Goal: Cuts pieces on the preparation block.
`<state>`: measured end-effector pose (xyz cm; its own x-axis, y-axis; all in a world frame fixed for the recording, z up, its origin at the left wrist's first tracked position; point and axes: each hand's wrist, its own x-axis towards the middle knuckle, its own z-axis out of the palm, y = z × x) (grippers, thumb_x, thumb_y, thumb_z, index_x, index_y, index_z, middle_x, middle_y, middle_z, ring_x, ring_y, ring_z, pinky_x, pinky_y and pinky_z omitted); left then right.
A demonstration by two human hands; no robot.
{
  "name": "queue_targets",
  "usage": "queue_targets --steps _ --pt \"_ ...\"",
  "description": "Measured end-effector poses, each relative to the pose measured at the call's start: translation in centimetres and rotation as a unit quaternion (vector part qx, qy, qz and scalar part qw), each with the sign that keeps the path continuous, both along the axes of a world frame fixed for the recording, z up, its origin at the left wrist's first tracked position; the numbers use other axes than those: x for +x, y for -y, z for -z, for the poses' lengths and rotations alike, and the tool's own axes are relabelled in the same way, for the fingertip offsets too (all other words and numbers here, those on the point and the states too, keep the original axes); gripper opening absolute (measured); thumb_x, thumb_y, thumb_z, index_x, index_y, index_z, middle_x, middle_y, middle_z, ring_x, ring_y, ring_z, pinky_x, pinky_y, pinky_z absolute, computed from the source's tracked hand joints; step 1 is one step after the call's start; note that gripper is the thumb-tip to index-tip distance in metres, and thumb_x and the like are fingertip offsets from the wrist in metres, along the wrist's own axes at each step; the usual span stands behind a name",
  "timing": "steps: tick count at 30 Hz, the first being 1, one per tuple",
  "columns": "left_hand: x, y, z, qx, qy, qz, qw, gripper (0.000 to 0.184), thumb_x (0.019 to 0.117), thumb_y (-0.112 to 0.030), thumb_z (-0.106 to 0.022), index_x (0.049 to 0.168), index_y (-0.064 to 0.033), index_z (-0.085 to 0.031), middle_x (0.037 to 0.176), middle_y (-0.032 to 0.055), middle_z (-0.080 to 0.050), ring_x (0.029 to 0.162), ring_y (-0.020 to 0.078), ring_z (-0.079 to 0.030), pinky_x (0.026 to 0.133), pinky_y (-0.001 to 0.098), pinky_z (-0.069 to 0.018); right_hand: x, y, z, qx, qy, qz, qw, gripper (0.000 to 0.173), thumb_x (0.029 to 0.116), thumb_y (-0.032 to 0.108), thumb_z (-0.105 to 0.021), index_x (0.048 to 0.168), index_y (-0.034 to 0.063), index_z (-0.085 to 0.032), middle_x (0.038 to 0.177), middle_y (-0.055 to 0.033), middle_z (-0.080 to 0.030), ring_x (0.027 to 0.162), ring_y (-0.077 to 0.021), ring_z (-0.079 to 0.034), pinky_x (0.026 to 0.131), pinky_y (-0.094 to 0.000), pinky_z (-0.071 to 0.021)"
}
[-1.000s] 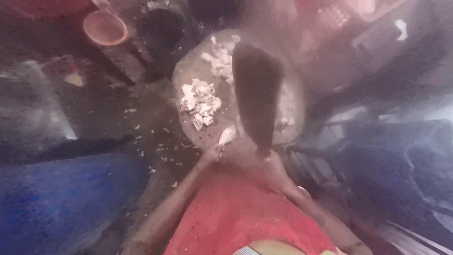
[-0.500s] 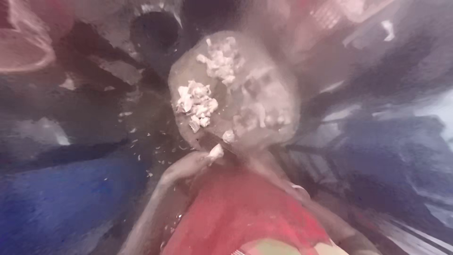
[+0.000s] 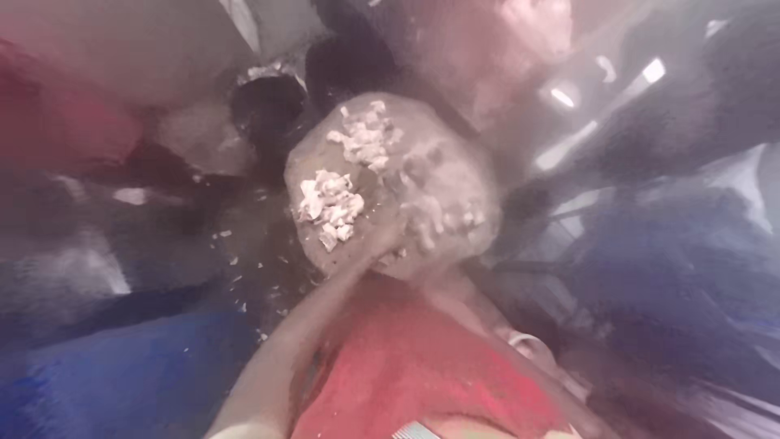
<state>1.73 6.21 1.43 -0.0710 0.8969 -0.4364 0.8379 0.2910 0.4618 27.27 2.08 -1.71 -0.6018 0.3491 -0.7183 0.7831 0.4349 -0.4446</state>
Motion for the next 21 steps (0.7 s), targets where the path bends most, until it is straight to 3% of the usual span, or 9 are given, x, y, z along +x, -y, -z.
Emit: queue_targets --steps 2,4,8,11,13,15,17,19,21 --pt "-1.2 1.1 -0.2 0.028 0.111 -0.101 0.988 0.053 0.0948 -0.04 -0.07 0.138 -0.0123 -0.059 0.12 0.013 -0.069 0.107 0.0267 -0.069 0.096 0.0518 -0.0555 1.6 -0.5 0.0 -0.035 -0.057 0.037 0.997 0.054 0.1037 0.05 -0.054 0.14 0.0104 -0.057 0.126 -0.0204 -0.067 0.117 -0.0372 -0.065 0.1 -0.06 -0.051" --pt "-2.1 2.8 -1.0 0.056 0.25 -0.213 0.943 0.049 0.096 -0.039 -0.071 0.131 -0.0082 -0.057 0.108 0.0133 -0.069 0.087 0.022 -0.071 0.079 0.0439 -0.0616 3.2 -0.9 0.1 -0.07 -0.099 0.133 0.984 0.061 0.1034 0.055 -0.051 0.137 0.0048 -0.058 0.123 -0.0197 -0.068 0.114 -0.0327 -0.067 0.101 -0.0555 -0.0524" --pt "-2.1 7.1 0.6 0.05 0.336 -0.294 0.893 0.048 0.1024 -0.035 -0.062 0.14 -0.0069 -0.051 0.114 0.0126 -0.07 0.092 0.0196 -0.072 0.082 0.0405 -0.0618 3.0 -1.8 1.2 -0.085 -0.126 0.321 0.935 0.053 0.1071 0.046 -0.047 0.135 0.0014 -0.057 0.105 -0.0163 -0.069 0.093 -0.0239 -0.07 0.087 -0.046 -0.0584" --pt "-1.2 8.9 6.1 0.023 0.274 -0.328 0.904 0.046 0.1026 -0.032 -0.062 0.137 -0.0027 -0.054 0.103 0.0139 -0.072 0.077 0.02 -0.073 0.072 0.0383 -0.0638 0.4 -3.0 -3.1 -0.001 -0.121 0.288 0.95 0.049 0.1082 0.042 -0.045 0.14 0.0055 -0.053 0.114 -0.0154 -0.069 0.101 -0.0245 -0.069 0.093 -0.0474 -0.0557" --pt "-0.9 9.5 7.6 0.021 0.208 -0.347 0.914 0.047 0.1017 -0.032 -0.064 0.138 -0.0039 -0.052 0.104 0.0138 -0.072 0.079 0.0209 -0.074 0.073 0.04 -0.064 -0.9 -3.5 -6.5 0.004 -0.222 0.256 0.941 0.05 0.1079 0.036 -0.045 0.148 0.0063 -0.05 0.126 -0.0117 -0.067 0.111 -0.0166 -0.067 0.099 -0.0383 -0.0552" --pt "-0.4 10.5 7.3 0.024 0.178 -0.352 0.918 0.047 0.0987 -0.029 -0.067 0.137 -0.0041 -0.055 0.109 0.0153 -0.071 0.088 0.0245 -0.072 0.082 0.0455 -0.0614 -1.7 -2.9 -8.9 -0.009 -0.357 0.232 0.905 0.056 0.1081 0.047 -0.04 0.138 0.001 -0.054 0.109 -0.0069 -0.067 0.095 -0.0076 -0.064 0.086 -0.0285 -0.0566" --pt "-0.6 10.6 8.1 0.039 0.2 -0.35 0.914 0.048 0.1002 -0.035 -0.065 0.134 -0.0026 -0.055 0.097 0.013 -0.072 0.073 0.0197 -0.072 0.07 0.0394 -0.0636 -2.6 -2.5 -9.9 -0.003 -0.411 0.189 0.892 0.065 0.1072 0.054 -0.039 0.135 -0.0024 -0.056 0.116 -0.0086 -0.068 0.103 -0.0059 -0.064 0.094 -0.0264 -0.0553" --pt "-0.6 10.9 7.9 0.013 0.216 -0.355 0.91 0.048 0.1026 -0.032 -0.062 0.138 -0.0019 -0.052 0.097 0.0134 -0.071 0.074 0.0186 -0.072 0.071 0.0376 -0.0629 -2.8 -1.7 -8.4 0.035 -0.338 0.154 0.928 0.058 0.107 0.045 -0.043 0.132 -0.0039 -0.061 0.115 -0.0155 -0.07 0.105 -0.0157 -0.068 0.096 -0.034 -0.0549" --pt "-0.7 10.9 7.5 0.006 0.199 -0.356 0.913 0.045 0.1005 -0.024 -0.064 0.138 -0.0008 -0.054 0.106 0.0158 -0.071 0.088 0.0222 -0.072 0.084 0.0421 -0.0605 -2.8 -1.5 -3.8 -0.002 -0.152 0.144 0.978 0.059 0.1077 0.05 -0.04 0.136 0.0017 -0.058 0.119 -0.018 -0.069 0.11 -0.0266 -0.067 0.1 -0.0469 -0.0532"
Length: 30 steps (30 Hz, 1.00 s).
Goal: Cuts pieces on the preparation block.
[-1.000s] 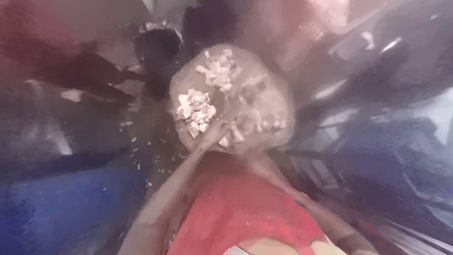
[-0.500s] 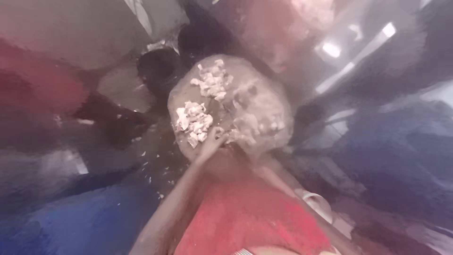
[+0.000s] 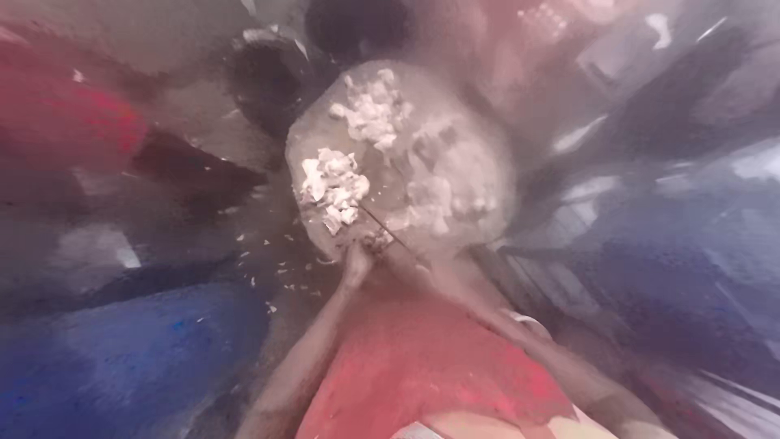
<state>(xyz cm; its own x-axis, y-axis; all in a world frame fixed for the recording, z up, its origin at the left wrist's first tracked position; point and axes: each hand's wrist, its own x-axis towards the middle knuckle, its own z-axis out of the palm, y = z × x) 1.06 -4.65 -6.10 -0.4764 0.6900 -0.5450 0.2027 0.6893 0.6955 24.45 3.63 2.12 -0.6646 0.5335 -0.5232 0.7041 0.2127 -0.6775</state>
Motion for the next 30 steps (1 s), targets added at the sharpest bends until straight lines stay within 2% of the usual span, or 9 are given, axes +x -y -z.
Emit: queue_targets --steps 4,7,11,15,19,23,26,28,30 --pt "-1.0 -0.1 0.8 -0.018 0.014 0.009 1.0 0.039 0.1021 -0.029 -0.061 0.131 -0.0029 -0.057 0.094 0.0114 -0.071 0.071 0.019 -0.072 0.068 0.0391 -0.0633 0.7 0.1 4.8 -0.053 0.099 0.018 0.994 0.066 0.1058 0.059 -0.037 0.139 0.0052 -0.056 0.121 -0.0186 -0.068 0.109 -0.0312 -0.068 0.097 -0.0546 -0.0543" --pt "-1.5 0.5 0.6 -0.033 -0.003 0.042 0.999 0.042 0.1008 -0.031 -0.062 0.135 -0.007 -0.057 0.101 0.0124 -0.072 0.081 0.0219 -0.073 0.076 0.0436 -0.0631 2.9 0.8 2.5 -0.014 0.089 0.033 0.995 0.062 0.1062 0.056 -0.04 0.144 0.0084 -0.053 0.121 -0.0158 -0.069 0.11 -0.0284 -0.069 0.098 -0.0523 -0.0543" --pt "-1.7 -1.2 -1.2 -0.007 -0.059 0.103 0.993 0.053 0.0976 -0.028 -0.068 0.145 -0.0112 -0.053 0.123 0.0149 -0.069 0.113 0.0296 -0.067 0.1 0.0537 -0.0534 7.7 -1.9 -2.2 -0.044 0.139 -0.032 0.989 0.056 0.1067 0.045 -0.05 0.146 0.0047 -0.05 0.125 -0.0211 -0.066 0.116 -0.0327 -0.066 0.104 -0.052 -0.0505" --pt "-1.5 -5.6 -1.1 0.039 -0.047 0.217 0.974 0.046 0.0998 -0.037 -0.064 0.139 -0.0128 -0.06 0.13 0.0105 -0.067 0.118 0.0227 -0.066 0.105 0.0468 -0.0521 13.4 -4.1 -1.7 -0.014 0.199 -0.173 0.965 0.042 0.1046 0.04 -0.055 0.136 0.0122 -0.059 0.115 -0.018 -0.07 0.106 -0.036 -0.069 0.094 -0.0591 -0.0538" --pt "-0.6 -11.0 -4.3 0.07 -0.016 0.304 0.95 0.034 0.1047 -0.031 -0.058 0.126 -0.0075 -0.069 0.123 0.0136 -0.071 0.113 0.0244 -0.068 0.103 0.0462 -0.0519 12.4 -3.8 -1.7 0.017 0.225 -0.166 0.96 0.043 0.1019 0.045 -0.058 0.139 0.0223 -0.059 0.115 -0.0167 -0.072 0.106 -0.0396 -0.069 0.09 -0.0652 -0.0526" --pt "1.6 -16.8 -5.8 0.107 -0.226 0.309 0.918 0.041 0.1001 -0.039 -0.063 0.134 -0.0151 -0.065 0.132 0.0098 -0.066 0.122 0.0299 -0.062 0.104 0.054 -0.0504 10.2 -3.2 -0.1 -0.003 0.152 -0.139 0.979 0.042 0.1039 0.043 -0.055 0.137 0.0175 -0.06 0.119 -0.0182 -0.07 0.11 -0.0405 -0.068 0.094 -0.0658 -0.0513" --pt "4.4 -20.5 -4.9 0.073 -0.303 0.411 0.857 0.047 0.0931 -0.032 -0.07 0.134 -0.0099 -0.063 0.135 0.0207 -0.06 0.126 0.0429 -0.056 0.101 0.064 -0.048 7.9 -2.9 0.4 -0.031 0.086 -0.104 0.99 0.034 0.1056 0.026 -0.054 0.136 0.0134 -0.062 0.12 -0.0213 -0.069 0.111 -0.0424 -0.067 0.095 -0.0659 -0.0508" --pt "5.3 -22.4 -4.8 0.037 -0.293 0.442 0.847 0.036 0.0923 -0.026 -0.068 0.126 -0.0138 -0.067 0.122 0.0215 -0.066 0.114 0.0435 -0.062 0.09 0.0648 -0.0529 6.1 -3.1 -0.8 -0.051 0.069 -0.069 0.994 0.038 0.1066 0.037 -0.051 0.136 0.014 -0.061 0.121 -0.0198 -0.069 0.111 -0.04 -0.067 0.095 -0.0637 -0.0522" --pt "4.5 -23.8 -5.9 -0.021 -0.228 0.467 0.854 0.047 0.0917 -0.033 -0.07 0.136 -0.0213 -0.062 0.125 0.0194 -0.067 0.114 0.0425 -0.064 0.09 0.0667 -0.052 4.9 -4.1 -3.4 -0.084 0.071 -0.053 0.993 0.048 0.1073 0.044 -0.048 0.144 0.0145 -0.055 0.13 -0.0207 -0.066 0.12 -0.0401 -0.064 0.103 -0.0624 -0.0472"
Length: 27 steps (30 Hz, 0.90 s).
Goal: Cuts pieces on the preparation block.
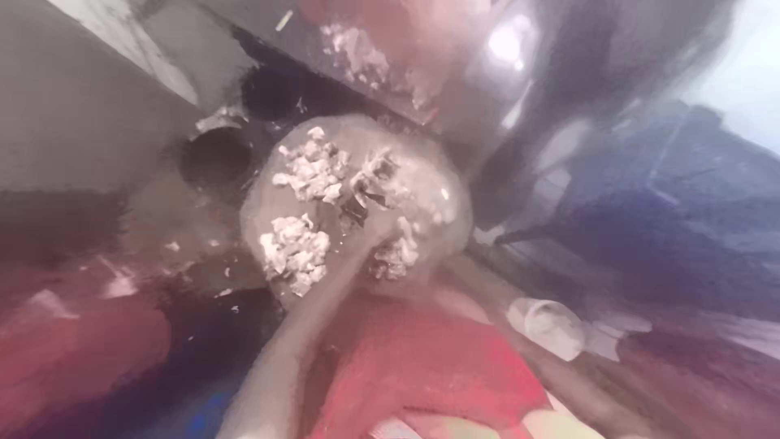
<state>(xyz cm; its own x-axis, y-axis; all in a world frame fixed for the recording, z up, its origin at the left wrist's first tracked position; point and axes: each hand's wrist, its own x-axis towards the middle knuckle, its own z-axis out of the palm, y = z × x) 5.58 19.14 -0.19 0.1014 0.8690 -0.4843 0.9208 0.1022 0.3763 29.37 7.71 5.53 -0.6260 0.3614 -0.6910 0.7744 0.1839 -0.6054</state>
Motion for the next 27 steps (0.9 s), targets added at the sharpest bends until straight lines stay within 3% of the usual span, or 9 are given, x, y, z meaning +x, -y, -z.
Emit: queue_targets --steps 4,9,11,13,17,19,21,24,27 --pt "-4.2 3.8 -4.8 0.061 0.193 -0.217 0.955 0.056 0.0883 -0.035 -0.081 0.137 -0.0192 -0.058 0.119 0.013 -0.07 0.104 0.0275 -0.07 0.09 0.0532 -0.0573 2.8 -1.9 7.1 0.081 -0.013 0.048 0.995 0.048 0.1053 0.051 -0.046 0.13 0.0118 -0.062 0.113 -0.0169 -0.071 0.105 -0.0359 -0.07 0.09 -0.0626 -0.0541" --pt "-7.8 12.4 -5.9 0.052 0.343 -0.419 0.839 0.063 0.1028 -0.028 -0.062 0.157 -0.0138 -0.033 0.13 0.0168 -0.062 0.1 0.0219 -0.069 0.085 0.0416 -0.0603 3.4 -2.7 9.9 0.041 -0.03 0.272 0.961 0.055 0.1066 0.049 -0.045 0.137 0.0045 -0.057 0.114 -0.019 -0.069 0.104 -0.0301 -0.068 0.095 -0.0538 -0.0534" --pt "-7.0 15.0 -1.8 0.042 0.336 -0.48 0.809 0.063 0.1063 -0.03 -0.054 0.16 -0.0102 -0.027 0.121 0.0184 -0.065 0.09 0.0216 -0.069 0.078 0.0399 -0.0604 1.9 -2.7 8.4 0.066 -0.038 0.27 0.96 0.055 0.1077 0.046 -0.045 0.14 0.0038 -0.056 0.117 -0.0199 -0.069 0.107 -0.0303 -0.068 0.098 -0.0529 -0.0528" --pt "-5.3 16.7 1.4 0.031 0.332 -0.529 0.78 0.057 0.108 -0.028 -0.051 0.156 -0.0033 -0.032 0.128 0.0227 -0.062 0.102 0.0254 -0.067 0.087 0.0422 -0.0582 0.3 -2.6 5.0 0.094 -0.079 0.232 0.965 0.051 0.1094 0.038 -0.04 0.144 0.0031 -0.053 0.122 -0.0194 -0.067 0.11 -0.0279 -0.068 0.099 -0.0488 -0.0534" --pt "-2.4 17.6 3.2 0.033 0.373 -0.597 0.71 0.058 0.1088 -0.028 -0.05 0.156 -0.0014 -0.028 0.126 0.023 -0.061 0.098 0.0248 -0.068 0.083 0.0416 -0.0595 -3.0 -0.9 -3.1 0.11 -0.325 0.257 0.904 0.056 0.1097 0.037 -0.035 0.144 -0.0045 -0.048 0.115 -0.0098 -0.068 0.098 -0.0076 -0.066 0.089 -0.0282 -0.0581" --pt "-2.2 17.5 3.8 0.045 0.379 -0.581 0.719 0.064 0.1074 -0.029 -0.053 0.157 -0.0027 -0.023 0.119 0.0223 -0.063 0.084 0.0232 -0.07 0.072 0.0405 -0.0619 -4.6 0.4 -5.7 0.118 -0.435 0.259 0.854 0.077 0.1044 0.062 -0.036 0.135 -0.0063 -0.053 0.108 -0.0029 -0.068 0.095 0.0003 -0.065 0.087 -0.0235 -0.0579" --pt "-2.8 17.1 3.7 0.054 0.348 -0.545 0.761 0.068 0.1066 -0.03 -0.054 0.16 -0.0044 -0.019 0.128 0.0229 -0.06 0.093 0.0247 -0.07 0.078 0.0419 -0.0619 -5.2 1.3 -5.4 0.153 -0.442 0.228 0.854 0.085 0.0997 0.07 -0.037 0.128 -0.0073 -0.059 0.113 -0.0061 -0.07 0.106 -0.0007 -0.064 0.096 -0.0239 -0.0551" --pt "-4.1 17.1 2.5 0.046 0.223 -0.482 0.846 0.073 0.1037 -0.037 -0.057 0.159 -0.0002 -0.025 0.138 0.0229 -0.058 0.113 0.0274 -0.067 0.096 0.0454 -0.0561 -4.5 1.5 0.9 0.202 -0.251 0.121 0.939 0.061 0.1056 0.047 -0.042 0.132 -0.0041 -0.061 0.12 -0.0193 -0.069 0.112 -0.0209 -0.066 0.102 -0.0386 -0.0525" --pt "-4.7 17.5 4.6 0.037 0.253 -0.504 0.825 0.064 0.1063 -0.033 -0.054 0.156 -0.0023 -0.026 0.109 0.0187 -0.067 0.085 0.0237 -0.069 0.075 0.0421 -0.0601 -4.8 1.5 6.5 0.12 0.012 0.087 0.989 0.062 0.1079 0.057 -0.03 0.142 0.0107 -0.054 0.119 -0.0171 -0.07 0.109 -0.0322 -0.069 0.096 -0.0567 -0.0545"
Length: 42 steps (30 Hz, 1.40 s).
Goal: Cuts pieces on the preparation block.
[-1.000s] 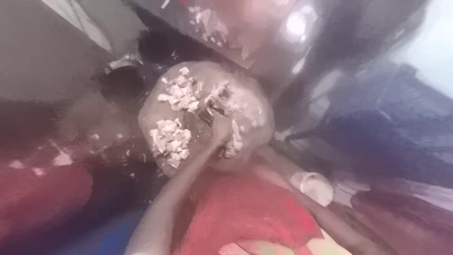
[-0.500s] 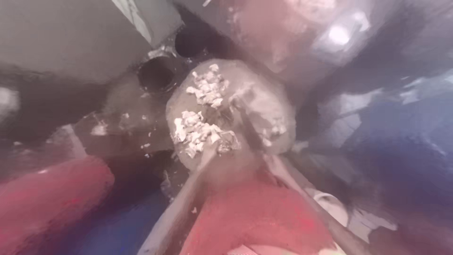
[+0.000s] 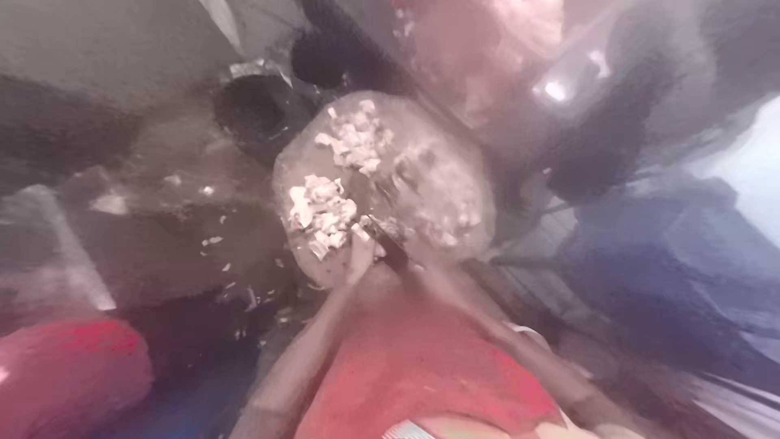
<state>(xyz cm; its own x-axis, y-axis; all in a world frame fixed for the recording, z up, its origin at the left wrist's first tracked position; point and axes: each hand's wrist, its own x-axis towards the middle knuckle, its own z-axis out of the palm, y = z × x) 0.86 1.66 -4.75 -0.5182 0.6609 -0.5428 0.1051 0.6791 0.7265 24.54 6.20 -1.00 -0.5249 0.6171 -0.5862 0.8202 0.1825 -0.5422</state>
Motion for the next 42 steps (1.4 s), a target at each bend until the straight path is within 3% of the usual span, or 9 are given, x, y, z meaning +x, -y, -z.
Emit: queue_targets --steps 5,10,18,22,26,30,37,39,42 --pt "-3.2 4.2 -0.2 -0.047 -0.043 0.063 0.996 0.07 0.103 -0.034 -0.059 0.156 0.0011 -0.031 0.143 0.0267 -0.053 0.13 0.0357 -0.056 0.109 0.0533 -0.0454 0.7 1.2 -2.1 0.019 0.0 0.051 0.999 0.054 0.1088 0.045 -0.038 0.144 0.0076 -0.053 0.125 -0.0172 -0.068 0.114 -0.0307 -0.067 0.101 -0.0537 -0.0526" --pt "-2.0 7.2 0.7 -0.053 0.038 0.173 0.983 0.064 0.1031 -0.037 -0.058 0.154 -0.0038 -0.037 0.136 0.0231 -0.06 0.123 0.0314 -0.062 0.105 0.0521 -0.0493 2.7 0.7 0.8 -0.029 -0.016 0.126 0.991 0.058 0.1108 0.047 -0.032 0.143 0.0034 -0.053 0.117 -0.0199 -0.068 0.104 -0.0282 -0.069 0.095 -0.0486 -0.0554" --pt "-1.4 6.7 2.0 -0.073 -0.041 0.194 0.977 0.057 0.1033 -0.043 -0.055 0.137 0.0025 -0.056 0.122 0.0259 -0.066 0.115 0.0387 -0.065 0.101 0.06 -0.0495 -1.8 2.4 -6.2 0.005 -0.234 0.113 0.966 0.056 0.1034 0.033 -0.051 0.147 -0.001 -0.049 0.135 -0.0171 -0.063 0.122 -0.0171 -0.062 0.108 -0.0361 -0.0496" --pt "-1.5 6.8 2.8 -0.035 -0.003 0.182 0.983 0.061 0.1017 -0.036 -0.058 0.15 -0.0017 -0.043 0.136 0.0216 -0.061 0.125 0.0316 -0.061 0.108 0.0524 -0.0477 -2.7 1.3 1.0 -0.021 -0.107 0.108 0.988 0.05 0.1101 0.042 -0.038 0.139 0.0053 -0.057 0.118 -0.0179 -0.069 0.106 -0.0255 -0.068 0.096 -0.047 -0.0552" --pt "-1.7 8.2 2.3 -0.021 0.033 0.137 0.99 0.058 0.1017 -0.035 -0.058 0.148 -0.004 -0.045 0.128 0.0196 -0.065 0.114 0.0284 -0.066 0.099 0.0513 -0.0537 -3.0 1.5 -2.5 -0.03 -0.089 0.088 0.992 0.051 0.1108 0.038 -0.037 0.145 0.0024 -0.052 0.128 -0.0201 -0.066 0.118 -0.0276 -0.065 0.105 -0.0472 -0.0504" --pt "-2.0 8.5 1.3 -0.022 0.065 0.107 0.992 0.057 0.1034 -0.031 -0.058 0.148 0.0012 -0.043 0.126 0.0228 -0.063 0.11 0.0292 -0.066 0.095 0.0489 -0.0548 -2.7 2.9 -2.3 -0.09 -0.148 0.099 0.98 0.049 0.1094 0.033 -0.04 0.142 -0.0016 -0.053 0.118 -0.0191 -0.068 0.104 -0.0226 -0.067 0.096 -0.042 -0.0548" --pt "-4.3 3.7 -6.1 0.053 0.011 0.048 0.997 0.047 0.1059 -0.026 -0.055 0.144 0.0002 -0.045 0.119 0.0205 -0.064 0.1 0.024 -0.067 0.088 0.0443 -0.056 2.0 1.2 2.9 -0.181 -0.129 0.214 0.951 0.053 0.1125 0.042 -0.027 0.118 0.0026 -0.061 0.075 -0.0022 -0.055 0.059 -0.012 -0.052 0.057 -0.0315 -0.0497" --pt "-3.8 1.0 -7.1 0.045 -0.008 0.126 0.991 0.05 0.1061 -0.031 -0.055 0.144 0.0002 -0.046 0.119 0.0219 -0.065 0.103 0.0278 -0.067 0.091 0.0484 -0.055 1.9 -0.5 1.3 -0.113 -0.103 0.188 0.97 0.054 0.1119 0.045 -0.026 0.12 0.0038 -0.061 0.08 -0.0059 -0.06 0.064 -0.0159 -0.058 0.061 -0.0363 -0.0539" --pt "-2.7 -0.7 -3.9 0.001 -0.085 0.256 0.963 0.057 0.1034 -0.041 -0.055 0.144 -0.0013 -0.051 0.125 0.0233 -0.065 0.113 0.0352 -0.065 0.098 0.0582 -0.0515 0.1 -1.8 -3.9 -0.017 -0.133 0.132 0.982 0.05 0.1111 0.038 -0.035 0.14 0.0025 -0.056 0.117 -0.0174 -0.068 0.104 -0.0231 -0.068 0.096 -0.0447 -0.0552"
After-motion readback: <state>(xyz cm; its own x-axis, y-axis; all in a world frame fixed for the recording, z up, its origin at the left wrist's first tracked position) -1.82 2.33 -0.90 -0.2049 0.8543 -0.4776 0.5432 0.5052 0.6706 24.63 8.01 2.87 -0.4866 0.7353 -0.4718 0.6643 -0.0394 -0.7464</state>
